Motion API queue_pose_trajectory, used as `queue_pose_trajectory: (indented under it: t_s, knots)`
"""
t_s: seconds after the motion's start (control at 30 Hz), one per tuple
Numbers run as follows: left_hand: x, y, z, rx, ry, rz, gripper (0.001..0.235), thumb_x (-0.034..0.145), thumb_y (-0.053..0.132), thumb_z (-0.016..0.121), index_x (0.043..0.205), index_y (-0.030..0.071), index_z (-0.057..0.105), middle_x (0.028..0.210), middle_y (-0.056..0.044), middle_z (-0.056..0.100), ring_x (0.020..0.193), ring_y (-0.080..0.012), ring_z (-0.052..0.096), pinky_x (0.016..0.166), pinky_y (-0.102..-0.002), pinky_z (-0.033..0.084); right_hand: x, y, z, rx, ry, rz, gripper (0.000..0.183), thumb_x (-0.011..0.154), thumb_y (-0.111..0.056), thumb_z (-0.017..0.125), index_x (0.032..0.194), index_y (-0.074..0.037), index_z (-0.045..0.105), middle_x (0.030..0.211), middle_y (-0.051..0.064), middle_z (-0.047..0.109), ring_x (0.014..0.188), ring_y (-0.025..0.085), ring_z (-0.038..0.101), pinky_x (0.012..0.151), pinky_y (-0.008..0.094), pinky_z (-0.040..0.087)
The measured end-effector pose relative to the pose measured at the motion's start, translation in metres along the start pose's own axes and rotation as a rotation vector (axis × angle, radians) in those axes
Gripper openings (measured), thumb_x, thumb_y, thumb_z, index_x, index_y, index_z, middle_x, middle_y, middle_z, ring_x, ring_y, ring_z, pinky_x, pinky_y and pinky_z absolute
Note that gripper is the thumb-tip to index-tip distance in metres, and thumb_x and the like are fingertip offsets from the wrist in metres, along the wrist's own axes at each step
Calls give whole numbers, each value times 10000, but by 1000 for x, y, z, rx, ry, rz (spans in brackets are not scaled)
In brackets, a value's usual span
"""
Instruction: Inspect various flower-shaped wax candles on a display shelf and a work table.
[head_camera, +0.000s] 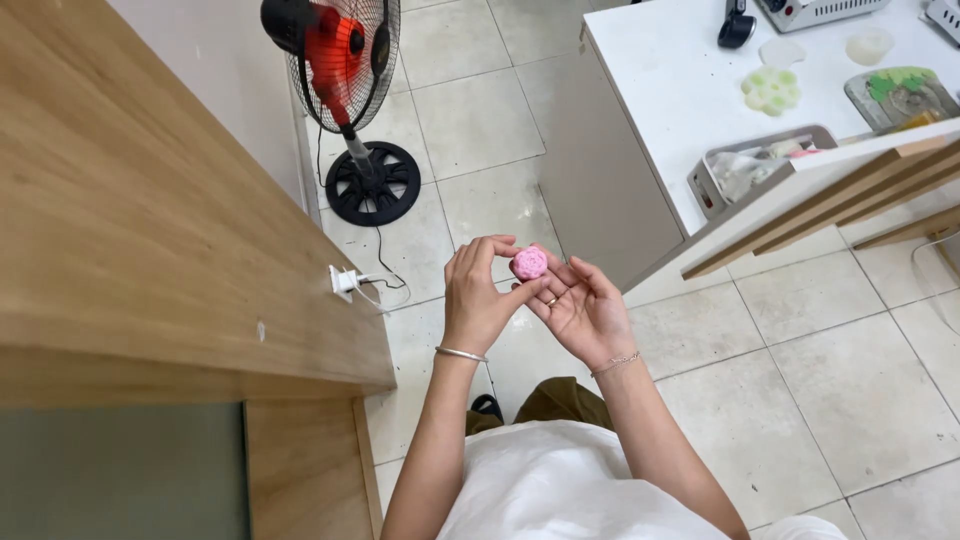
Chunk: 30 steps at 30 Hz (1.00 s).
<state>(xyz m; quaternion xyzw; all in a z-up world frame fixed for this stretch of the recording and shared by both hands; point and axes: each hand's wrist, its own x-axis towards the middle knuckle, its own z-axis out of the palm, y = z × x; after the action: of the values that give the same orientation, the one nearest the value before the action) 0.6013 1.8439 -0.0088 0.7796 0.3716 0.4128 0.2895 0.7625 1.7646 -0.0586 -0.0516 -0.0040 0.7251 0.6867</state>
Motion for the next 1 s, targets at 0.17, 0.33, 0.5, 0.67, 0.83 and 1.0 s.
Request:
queue_pose_trajectory:
  t_s: [0.17,0.33,0.5,0.67,0.83,1.0]
  knots:
    - [65,-28,25,28,98,-28,449,724,315,909,972,99,604,1108,-36,695,1070,-258,651,983,-430,440,75,-16,15,-55,213,-89,472,1053,-213,420,1409,75,532,1339,209,639,1229,280,628,1184,509,396]
    - [145,-58,55,50,218,-49,476,764,330,899,1015,92,571,1103,-31,674,1059,-249,652,964,-435,445,167,-62,3,-6,185,-81,431,1073,-209,426,1385,66,541,1349,197,649,1286,302,597,1220,540,375]
    - [249,-87,83,83,279,-83,492,762,330,909,1024,96,565,1128,-49,670,1059,-262,644,937,-431,455,270,-123,16,-86,143,-7,430,1071,-244,426,1372,38,547,1349,183,644,1309,338,587,1221,493,376]
    - [340,-118,123,19,292,-125,498,775,315,913,1054,91,565,1145,-42,675,1071,-248,667,932,-426,479,356,-188,22,-38,116,8,451,1094,-209,412,1452,46,515,1408,204,619,1339,310,565,1239,501,372]
    - [410,-137,139,-87,187,-164,594,734,295,925,1150,60,572,1230,-98,631,1138,-288,649,942,-402,525,412,-229,36,-89,142,-12,506,1084,-222,391,1495,67,453,1481,235,545,1422,319,508,1250,486,362]
    - [481,-173,149,-260,-50,24,883,739,186,900,1494,62,458,1477,-166,515,1353,-339,556,1110,-398,491,471,-272,21,-127,215,-43,532,1071,-220,385,1509,79,421,1521,261,501,1435,357,481,1231,472,381]
